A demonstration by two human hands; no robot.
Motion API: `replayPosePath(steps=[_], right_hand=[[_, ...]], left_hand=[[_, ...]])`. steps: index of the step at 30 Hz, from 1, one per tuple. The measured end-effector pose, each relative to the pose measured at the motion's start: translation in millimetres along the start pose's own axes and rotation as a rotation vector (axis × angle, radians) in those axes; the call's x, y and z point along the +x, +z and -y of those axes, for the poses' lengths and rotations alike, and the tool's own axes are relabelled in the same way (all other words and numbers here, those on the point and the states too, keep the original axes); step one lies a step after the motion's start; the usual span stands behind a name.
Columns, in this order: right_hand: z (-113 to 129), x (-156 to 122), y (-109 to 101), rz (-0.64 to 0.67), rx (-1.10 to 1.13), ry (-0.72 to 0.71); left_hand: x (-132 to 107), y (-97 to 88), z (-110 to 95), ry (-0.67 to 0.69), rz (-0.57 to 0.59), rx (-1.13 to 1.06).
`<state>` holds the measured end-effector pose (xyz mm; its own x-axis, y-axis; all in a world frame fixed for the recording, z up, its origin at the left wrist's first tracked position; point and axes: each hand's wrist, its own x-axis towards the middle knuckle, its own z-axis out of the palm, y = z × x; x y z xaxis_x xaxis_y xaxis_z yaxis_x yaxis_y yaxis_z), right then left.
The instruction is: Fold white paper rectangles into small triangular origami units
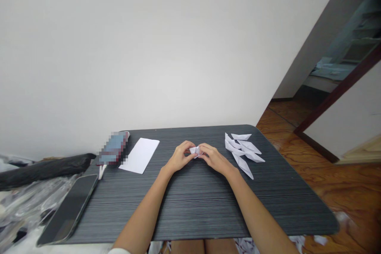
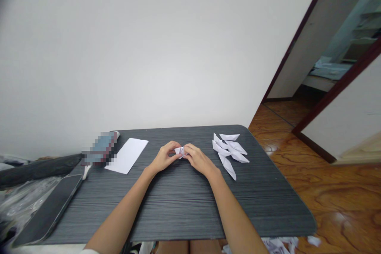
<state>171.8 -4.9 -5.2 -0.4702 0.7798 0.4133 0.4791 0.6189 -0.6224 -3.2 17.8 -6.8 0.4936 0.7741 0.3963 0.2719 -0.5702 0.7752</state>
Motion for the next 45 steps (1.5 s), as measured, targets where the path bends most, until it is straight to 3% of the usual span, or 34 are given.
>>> replayPosePath(steps=[5, 10, 17, 26, 32, 36, 45], right_hand=[[0, 0, -1, -0.009, 0.02, 0.026], [0, 0, -1, -0.053, 0.114, 0.108], [-8, 7, 12, -0.121, 0.64, 0.381], [-12, 9, 14, -0.115, 0.623, 0.419], [-9, 11, 16, -0.157, 0.566, 0.415], [-8, 11, 18, -0.22, 0.542, 0.419], [-8, 13, 21, -0.256, 0.593, 0.388]], left_hand=[[0, -1.6, -1, -0.018, 0.009, 0.007], [0, -0.5, 0, -0.1, 0.081, -0.176], [1, 7.2, 17, -0.257, -0.019, -0.334], [3, 11.7, 14, -0.309, 0.01, -0.475], [4, 13.9, 10, -0.363, -0.038, -0.518], [3, 17.1, 11, -0.371, 0.0, -0.584], [1, 21.2, 9, -0.376, 0.001, -0.536]])
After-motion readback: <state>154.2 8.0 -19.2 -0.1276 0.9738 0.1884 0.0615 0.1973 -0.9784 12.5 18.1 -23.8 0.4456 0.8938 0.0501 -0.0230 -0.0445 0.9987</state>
